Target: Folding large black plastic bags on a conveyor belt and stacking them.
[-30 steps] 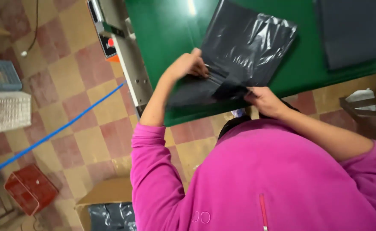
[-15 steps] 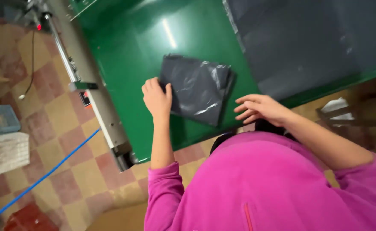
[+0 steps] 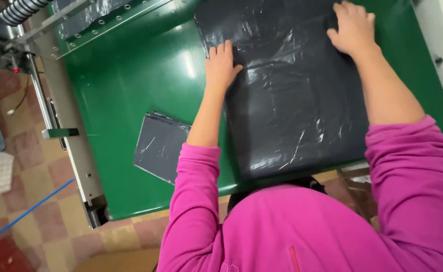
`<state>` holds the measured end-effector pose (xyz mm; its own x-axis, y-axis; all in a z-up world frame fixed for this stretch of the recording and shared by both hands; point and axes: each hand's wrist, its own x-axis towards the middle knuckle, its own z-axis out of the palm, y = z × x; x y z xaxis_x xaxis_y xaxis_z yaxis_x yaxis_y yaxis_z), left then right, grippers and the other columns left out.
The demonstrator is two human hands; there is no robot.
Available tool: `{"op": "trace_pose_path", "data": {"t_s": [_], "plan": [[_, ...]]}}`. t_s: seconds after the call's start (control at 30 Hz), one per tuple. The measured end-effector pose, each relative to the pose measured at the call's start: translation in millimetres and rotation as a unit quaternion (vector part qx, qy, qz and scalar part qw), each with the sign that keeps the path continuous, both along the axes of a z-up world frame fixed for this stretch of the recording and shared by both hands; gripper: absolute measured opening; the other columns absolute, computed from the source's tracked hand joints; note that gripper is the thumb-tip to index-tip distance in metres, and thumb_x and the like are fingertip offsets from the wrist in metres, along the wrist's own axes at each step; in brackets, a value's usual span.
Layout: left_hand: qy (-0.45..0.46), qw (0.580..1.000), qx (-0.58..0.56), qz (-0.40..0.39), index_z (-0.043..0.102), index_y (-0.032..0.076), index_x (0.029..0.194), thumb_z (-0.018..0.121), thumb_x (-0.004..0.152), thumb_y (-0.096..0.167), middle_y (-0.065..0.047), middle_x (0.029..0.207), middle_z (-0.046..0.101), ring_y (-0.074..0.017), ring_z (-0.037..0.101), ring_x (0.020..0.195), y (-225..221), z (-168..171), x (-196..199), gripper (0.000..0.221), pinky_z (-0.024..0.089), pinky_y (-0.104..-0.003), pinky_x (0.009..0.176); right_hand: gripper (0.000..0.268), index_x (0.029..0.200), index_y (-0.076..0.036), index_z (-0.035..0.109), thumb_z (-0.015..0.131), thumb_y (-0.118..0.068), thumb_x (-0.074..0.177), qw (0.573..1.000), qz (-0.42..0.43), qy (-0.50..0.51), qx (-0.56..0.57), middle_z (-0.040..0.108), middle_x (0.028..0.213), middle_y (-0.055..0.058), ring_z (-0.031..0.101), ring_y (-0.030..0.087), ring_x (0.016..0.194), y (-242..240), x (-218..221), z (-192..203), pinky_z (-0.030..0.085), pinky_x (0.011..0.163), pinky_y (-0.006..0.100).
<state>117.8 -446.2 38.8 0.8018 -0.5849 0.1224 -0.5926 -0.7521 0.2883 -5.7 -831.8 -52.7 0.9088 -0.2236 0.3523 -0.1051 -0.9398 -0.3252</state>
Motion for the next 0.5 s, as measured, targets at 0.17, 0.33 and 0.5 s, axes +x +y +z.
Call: {"op": "trace_pose_path", "data": {"t_s": [0.17, 0.33, 0.5], "plan": [[0.016, 0.998, 0.060, 0.014, 0.067, 0.014, 0.117, 0.088, 0.077, 0.031, -0.005, 0.118, 0.065, -0.0332, 0.058, 0.115, 15.2, -15.4, 5.3, 0.049, 0.052, -0.047, 0.086, 0.050, 0.123, -0.011, 0.069, 0.082, -0.038, 0.084, 0.992, 0.042, 0.064, -0.098, 0.065, 0.117, 0.013, 0.052, 0.035, 0.115, -3.5, -3.5, 30.7, 0.038, 0.101, 0.053], [0.155, 0.970, -0.174, -0.063, 0.069, 0.008, 0.111, 0.084, 0.084, 0.018, -0.005, 0.109, 0.067, -0.0245, 0.064, 0.103, 43.2, 4.2, 45.3, 0.032, 0.053, -0.037, 0.087, 0.033, 0.105, -0.013, 0.074, 0.082, -0.037, 0.084, 0.994, 0.097, 0.028, -0.028, 0.070, 0.110, 0.008, 0.054, 0.032, 0.110, -45.0, 21.3, 36.1, 0.039, 0.102, 0.051], [0.306, 0.881, -0.359, 0.041, 0.068, 0.005, 0.110, 0.081, 0.088, 0.010, -0.001, 0.099, 0.067, -0.0133, 0.060, 0.092, 35.4, -10.1, 107.6, 0.027, 0.050, -0.029, 0.083, 0.034, 0.106, -0.005, 0.069, 0.077, -0.032, 0.088, 0.988, 0.131, 0.033, 0.076, 0.072, 0.110, 0.014, 0.063, 0.034, 0.105, -58.0, 101.4, 25.5, 0.046, 0.097, 0.051]]}}
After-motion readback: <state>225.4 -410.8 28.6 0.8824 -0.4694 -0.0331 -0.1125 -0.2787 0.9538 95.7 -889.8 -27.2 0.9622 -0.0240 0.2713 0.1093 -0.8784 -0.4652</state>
